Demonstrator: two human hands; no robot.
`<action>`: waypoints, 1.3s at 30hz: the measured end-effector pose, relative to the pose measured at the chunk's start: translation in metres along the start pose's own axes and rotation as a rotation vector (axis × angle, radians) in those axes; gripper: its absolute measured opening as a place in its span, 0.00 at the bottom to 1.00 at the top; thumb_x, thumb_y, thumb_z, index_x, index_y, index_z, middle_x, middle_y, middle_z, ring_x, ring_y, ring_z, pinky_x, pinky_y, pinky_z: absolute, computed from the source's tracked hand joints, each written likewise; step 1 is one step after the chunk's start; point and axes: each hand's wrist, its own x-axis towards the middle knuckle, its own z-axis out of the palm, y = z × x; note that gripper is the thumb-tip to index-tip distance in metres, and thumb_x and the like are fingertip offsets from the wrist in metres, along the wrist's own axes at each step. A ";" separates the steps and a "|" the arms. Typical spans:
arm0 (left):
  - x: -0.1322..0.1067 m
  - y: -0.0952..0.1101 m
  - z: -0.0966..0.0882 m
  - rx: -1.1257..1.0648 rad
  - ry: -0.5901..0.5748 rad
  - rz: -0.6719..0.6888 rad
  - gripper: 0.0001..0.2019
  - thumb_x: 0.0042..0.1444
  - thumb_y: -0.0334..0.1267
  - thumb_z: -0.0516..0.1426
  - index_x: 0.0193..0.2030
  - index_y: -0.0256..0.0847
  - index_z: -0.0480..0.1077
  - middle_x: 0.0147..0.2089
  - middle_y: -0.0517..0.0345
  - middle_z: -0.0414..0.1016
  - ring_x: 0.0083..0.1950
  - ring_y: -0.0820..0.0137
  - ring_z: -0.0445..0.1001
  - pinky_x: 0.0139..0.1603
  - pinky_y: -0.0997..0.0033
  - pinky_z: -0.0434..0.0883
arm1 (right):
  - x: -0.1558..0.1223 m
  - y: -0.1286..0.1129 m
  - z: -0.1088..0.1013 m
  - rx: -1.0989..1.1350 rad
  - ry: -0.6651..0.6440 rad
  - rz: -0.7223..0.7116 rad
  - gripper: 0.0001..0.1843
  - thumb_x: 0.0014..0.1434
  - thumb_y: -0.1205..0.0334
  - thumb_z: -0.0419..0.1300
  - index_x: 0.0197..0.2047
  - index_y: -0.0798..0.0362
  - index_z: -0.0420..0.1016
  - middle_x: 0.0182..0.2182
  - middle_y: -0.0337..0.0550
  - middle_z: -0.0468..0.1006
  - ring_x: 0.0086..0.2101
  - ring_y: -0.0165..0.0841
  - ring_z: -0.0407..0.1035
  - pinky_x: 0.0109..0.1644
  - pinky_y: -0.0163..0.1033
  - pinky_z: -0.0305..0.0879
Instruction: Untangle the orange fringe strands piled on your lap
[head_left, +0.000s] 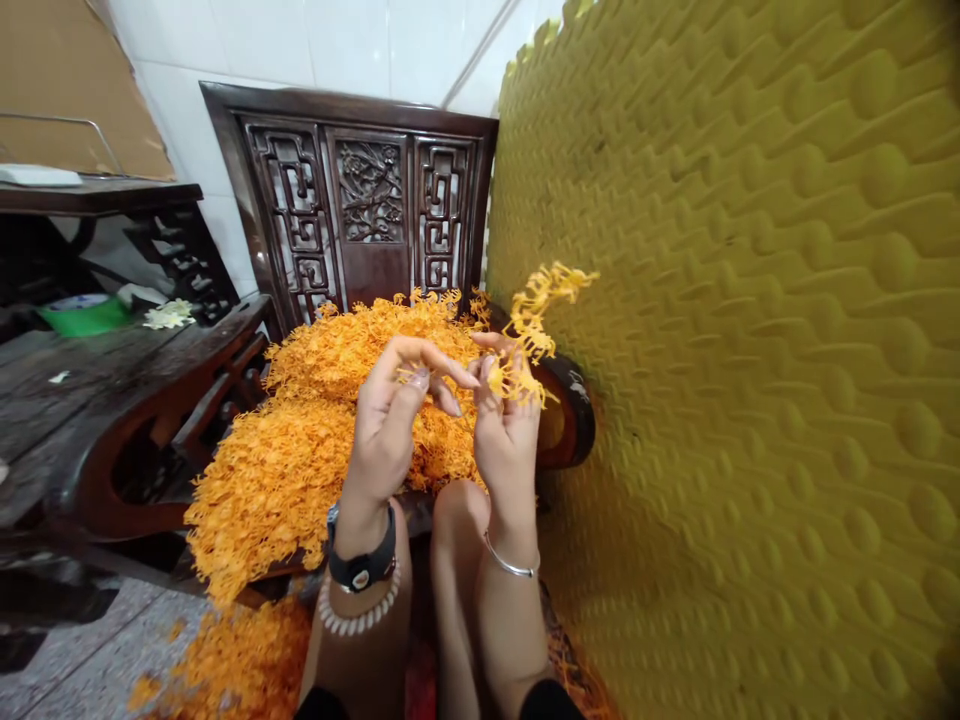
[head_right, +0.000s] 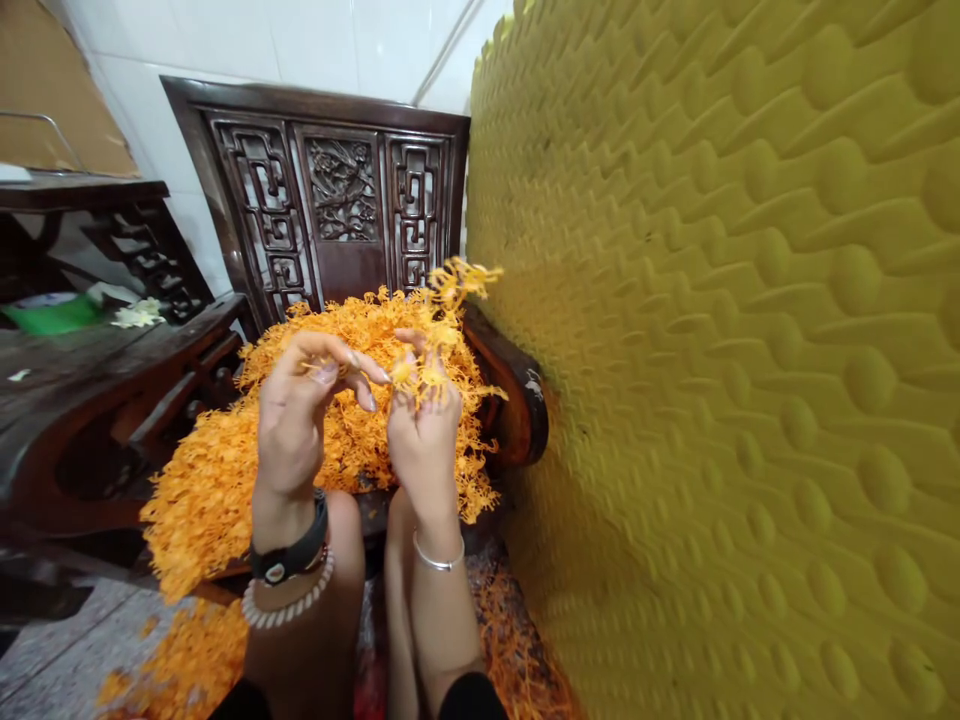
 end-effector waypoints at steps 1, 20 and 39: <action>0.001 -0.001 -0.002 0.019 -0.017 0.016 0.05 0.55 0.37 0.50 0.34 0.40 0.65 0.32 0.57 0.71 0.26 0.75 0.66 0.30 0.73 0.64 | 0.000 0.001 0.000 -0.053 0.015 -0.046 0.13 0.54 0.69 0.51 0.42 0.46 0.67 0.31 0.41 0.68 0.34 0.33 0.63 0.42 0.42 0.60; -0.001 0.004 -0.005 0.278 0.050 0.013 0.15 0.58 0.39 0.51 0.20 0.39 0.58 0.19 0.64 0.54 0.22 0.76 0.53 0.24 0.74 0.53 | -0.011 -0.018 -0.011 0.268 -0.320 0.203 0.05 0.52 0.62 0.59 0.34 0.50 0.68 0.26 0.36 0.66 0.28 0.26 0.60 0.34 0.34 0.61; -0.010 0.002 -0.004 -0.089 -0.028 -0.132 0.22 0.51 0.41 0.56 0.11 0.38 0.55 0.11 0.65 0.51 0.15 0.80 0.48 0.17 0.74 0.47 | -0.011 -0.021 0.010 0.682 -0.361 0.287 0.20 0.54 0.60 0.56 0.16 0.53 0.52 0.12 0.27 0.46 0.13 0.19 0.40 0.15 0.30 0.36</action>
